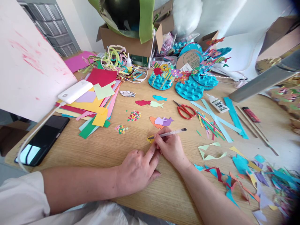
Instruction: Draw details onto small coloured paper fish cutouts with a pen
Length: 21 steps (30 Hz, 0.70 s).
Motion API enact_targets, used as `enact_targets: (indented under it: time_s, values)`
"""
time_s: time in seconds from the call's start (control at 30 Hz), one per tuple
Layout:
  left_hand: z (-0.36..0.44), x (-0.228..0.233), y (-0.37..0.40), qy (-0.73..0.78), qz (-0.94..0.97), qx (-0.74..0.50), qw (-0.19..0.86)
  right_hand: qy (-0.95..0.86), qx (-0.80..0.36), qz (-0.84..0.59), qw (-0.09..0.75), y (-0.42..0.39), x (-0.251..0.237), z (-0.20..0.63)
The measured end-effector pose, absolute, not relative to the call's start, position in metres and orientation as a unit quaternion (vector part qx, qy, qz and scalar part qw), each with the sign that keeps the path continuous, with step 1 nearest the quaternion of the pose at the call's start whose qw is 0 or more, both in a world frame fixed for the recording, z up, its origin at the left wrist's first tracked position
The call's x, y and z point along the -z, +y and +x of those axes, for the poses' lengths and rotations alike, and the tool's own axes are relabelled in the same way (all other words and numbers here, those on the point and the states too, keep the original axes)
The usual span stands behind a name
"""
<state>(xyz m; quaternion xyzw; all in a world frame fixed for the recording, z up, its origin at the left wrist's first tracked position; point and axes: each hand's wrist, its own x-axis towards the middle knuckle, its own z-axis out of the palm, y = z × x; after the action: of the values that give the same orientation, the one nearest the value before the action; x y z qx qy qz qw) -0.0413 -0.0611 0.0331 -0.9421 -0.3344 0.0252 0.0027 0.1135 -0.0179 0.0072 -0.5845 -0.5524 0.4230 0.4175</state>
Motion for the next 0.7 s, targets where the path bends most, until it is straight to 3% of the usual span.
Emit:
enact_targets:
  time_s: [0.7]
  values:
    - [-0.0409, -0.0334, -0.0607, -0.336, -0.941, -0.026, -0.005, -0.549, -0.429, -0.587, 0.413, -0.0188, -0.0097, 0.1133]
